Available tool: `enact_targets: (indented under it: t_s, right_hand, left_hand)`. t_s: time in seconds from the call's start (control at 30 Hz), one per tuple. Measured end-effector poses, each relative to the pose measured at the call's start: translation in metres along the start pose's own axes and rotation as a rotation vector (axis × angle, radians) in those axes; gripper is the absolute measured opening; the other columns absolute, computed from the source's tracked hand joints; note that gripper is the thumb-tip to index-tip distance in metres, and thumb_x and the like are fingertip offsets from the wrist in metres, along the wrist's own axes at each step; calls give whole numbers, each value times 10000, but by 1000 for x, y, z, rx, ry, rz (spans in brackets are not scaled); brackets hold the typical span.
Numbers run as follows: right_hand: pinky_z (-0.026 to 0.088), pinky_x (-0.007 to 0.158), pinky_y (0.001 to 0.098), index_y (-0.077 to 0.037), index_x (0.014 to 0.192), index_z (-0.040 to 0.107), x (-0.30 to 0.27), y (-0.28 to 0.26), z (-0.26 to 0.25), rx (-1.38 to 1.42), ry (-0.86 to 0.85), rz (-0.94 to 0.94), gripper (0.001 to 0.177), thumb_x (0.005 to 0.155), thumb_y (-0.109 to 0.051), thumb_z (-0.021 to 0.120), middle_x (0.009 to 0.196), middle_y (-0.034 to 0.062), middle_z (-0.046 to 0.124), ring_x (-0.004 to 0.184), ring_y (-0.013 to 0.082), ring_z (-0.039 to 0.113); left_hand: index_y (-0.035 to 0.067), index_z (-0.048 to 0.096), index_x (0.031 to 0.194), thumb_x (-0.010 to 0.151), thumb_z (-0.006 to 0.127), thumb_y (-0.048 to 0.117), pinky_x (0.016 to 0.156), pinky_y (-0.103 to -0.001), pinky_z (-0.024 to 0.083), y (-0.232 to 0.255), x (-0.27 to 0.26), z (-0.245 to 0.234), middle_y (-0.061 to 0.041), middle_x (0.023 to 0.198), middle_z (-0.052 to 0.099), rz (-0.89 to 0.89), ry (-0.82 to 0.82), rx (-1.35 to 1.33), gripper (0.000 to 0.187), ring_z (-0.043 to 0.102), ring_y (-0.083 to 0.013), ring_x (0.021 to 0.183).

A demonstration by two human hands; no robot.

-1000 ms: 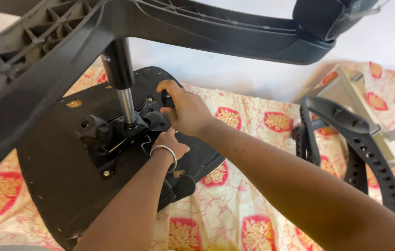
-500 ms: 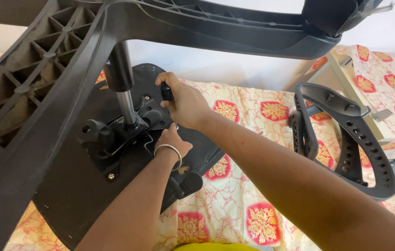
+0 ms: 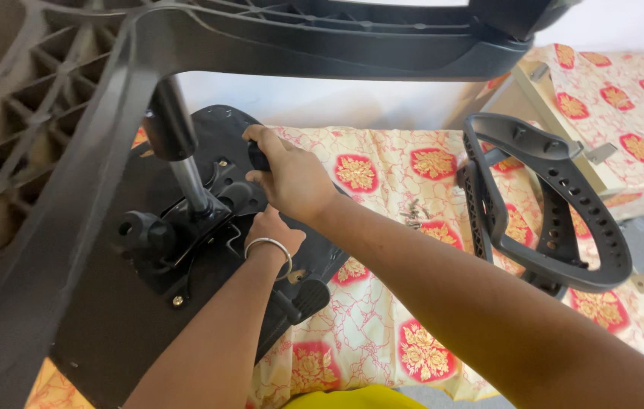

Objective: The person uses a screwdriver to tighten screws on the underside of an office chair seat, securing the seat to the gas lift mechanism. The person works on multiple screws around the central mounting plate.

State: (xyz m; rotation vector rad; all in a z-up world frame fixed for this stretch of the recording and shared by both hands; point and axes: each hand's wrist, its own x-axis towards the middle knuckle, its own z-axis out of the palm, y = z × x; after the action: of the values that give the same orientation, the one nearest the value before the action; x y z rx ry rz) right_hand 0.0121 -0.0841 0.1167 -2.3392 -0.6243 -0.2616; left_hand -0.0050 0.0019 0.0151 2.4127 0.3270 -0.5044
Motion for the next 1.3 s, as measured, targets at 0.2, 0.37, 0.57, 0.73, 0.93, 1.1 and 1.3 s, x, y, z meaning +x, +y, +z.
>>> enact_targets:
  t_s: [0.2, 0.37, 0.57, 0.73, 0.93, 1.1, 1.3]
  right_hand:
    - [530, 811, 509, -143, 1369, 383, 0, 11, -12, 5, 5, 88, 575, 914, -180, 732, 1087, 232, 698, 994, 432, 701]
    - [520, 830, 507, -137, 1366, 357, 1, 22, -19, 9, -20, 103, 569, 927, -172, 718, 1068, 232, 699, 1008, 431, 695]
    - [539, 845, 496, -149, 1360, 380, -4, 18, -9, 24, -24, -40, 547, 916, -139, 700, 1223, 211, 665, 1044, 425, 687]
    - [553, 855, 479, -173, 1376, 387, -8, 6, 2, -5, -48, -50, 545, 927, -127, 693, 1248, 166, 653, 1047, 396, 690]
    - [553, 820, 485, -169, 1361, 383, -8, 5, -2, -10, -24, -43, 545, 917, -133, 697, 1187, 175, 678, 1020, 397, 699]
    - [551, 788, 492, -150, 1334, 379, -4, 10, -6, -2, -13, -34, 531, 917, -145, 708, 1106, 198, 687, 983, 409, 709]
    - [551, 798, 496, -144, 1327, 364, -5, 14, -8, 5, 2, -43, 533, 918, -138, 706, 1107, 208, 685, 987, 421, 706]
  left_hand:
    - [167, 315, 1583, 781, 829, 331, 1064, -459, 509, -3, 10, 12, -160, 1470, 502, 42, 60, 63, 967, 576, -347, 1301]
    - [143, 312, 1592, 776, 817, 304, 1056, -440, 524, -7, 15, 19, -167, 1455, 516, 67, 80, 67, 973, 595, -348, 1283]
    - [169, 395, 1531, 776, 837, 351, 1040, -448, 529, 1, 5, 11, -133, 1429, 542, 38, 59, 83, 893, 598, -338, 1275]
    - [164, 606, 1387, 834, 808, 430, 1022, -449, 553, 5, -1, 5, -155, 1370, 611, 47, 15, 106, 646, 639, -337, 1248]
    - [170, 510, 1453, 816, 835, 382, 1023, -447, 545, 2, 1, 8, -148, 1393, 571, 54, 31, 78, 746, 620, -327, 1255]
    - [193, 365, 1546, 790, 849, 352, 1051, -459, 521, 0, 3, 10, -135, 1431, 536, 36, 46, 53, 910, 587, -332, 1292]
    - [205, 334, 1570, 781, 850, 350, 1053, -460, 520, 1, 2, 8, -138, 1441, 524, 34, 32, 64, 954, 587, -336, 1292]
